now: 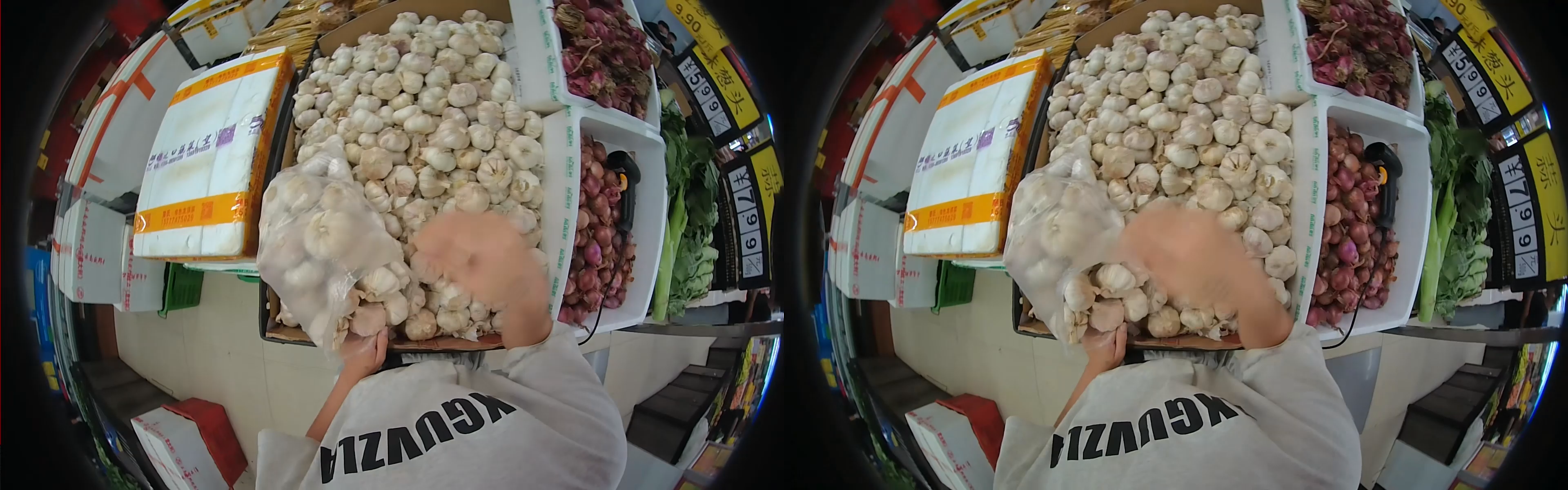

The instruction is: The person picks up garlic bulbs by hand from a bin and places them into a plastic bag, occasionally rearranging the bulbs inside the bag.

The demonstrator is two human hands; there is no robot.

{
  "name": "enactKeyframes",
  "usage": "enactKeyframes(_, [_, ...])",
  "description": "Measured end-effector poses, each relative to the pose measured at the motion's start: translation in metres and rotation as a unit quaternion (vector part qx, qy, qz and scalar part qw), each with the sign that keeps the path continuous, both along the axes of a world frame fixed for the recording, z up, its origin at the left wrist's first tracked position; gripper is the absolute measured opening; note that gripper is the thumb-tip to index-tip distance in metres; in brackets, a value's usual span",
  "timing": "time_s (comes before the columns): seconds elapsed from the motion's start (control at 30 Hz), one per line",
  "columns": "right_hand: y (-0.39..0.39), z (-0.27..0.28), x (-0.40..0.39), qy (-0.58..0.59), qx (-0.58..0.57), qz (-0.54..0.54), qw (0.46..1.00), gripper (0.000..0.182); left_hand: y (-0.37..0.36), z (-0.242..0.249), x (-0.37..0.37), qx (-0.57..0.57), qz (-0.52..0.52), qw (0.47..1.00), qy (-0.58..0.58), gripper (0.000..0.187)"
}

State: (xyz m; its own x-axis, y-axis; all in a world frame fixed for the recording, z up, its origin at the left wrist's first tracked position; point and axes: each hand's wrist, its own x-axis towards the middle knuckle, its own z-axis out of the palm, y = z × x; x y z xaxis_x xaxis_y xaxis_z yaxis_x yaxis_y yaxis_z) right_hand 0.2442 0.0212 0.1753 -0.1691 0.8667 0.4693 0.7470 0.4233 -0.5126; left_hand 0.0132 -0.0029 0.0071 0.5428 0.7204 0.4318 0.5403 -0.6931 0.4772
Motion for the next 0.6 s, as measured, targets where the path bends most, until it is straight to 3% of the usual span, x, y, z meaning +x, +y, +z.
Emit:
enactKeyframes(0.07, [0.013,0.007,0.029,0.131,-0.121,-0.232,0.956,0.026,-0.003,0.001,-0.003,-0.047,-0.009,0.998,0.038,0.016])
enactKeyframes(0.1, [0.017,-0.012,0.056,0.057,-0.043,-0.253,0.965,0.03,-0.002,0.0,-0.004,-0.047,-0.007,0.998,0.039,0.016])
enactKeyframes(0.17, [0.022,-0.041,0.095,-0.039,-0.092,-0.297,0.95,0.042,-0.002,-0.003,-0.003,-0.045,-0.017,0.999,0.008,0.016])
enactKeyframes(0.3, [0.036,-0.079,0.109,-0.086,-0.174,-0.316,0.929,0.052,-0.001,-0.001,-0.004,-0.048,-0.026,0.998,0.015,0.015])
enactKeyframes(0.37, [0.044,-0.086,0.095,-0.205,-0.193,-0.332,0.9,0.058,-0.003,-0.003,-0.004,-0.06,-0.021,0.998,0.022,0.014])
enactKeyframes(0.6, [0.052,-0.098,0.094,-0.183,-0.198,-0.375,0.887,0.058,-0.001,-0.001,-0.001,-0.033,-0.021,0.999,-0.003,0.016])
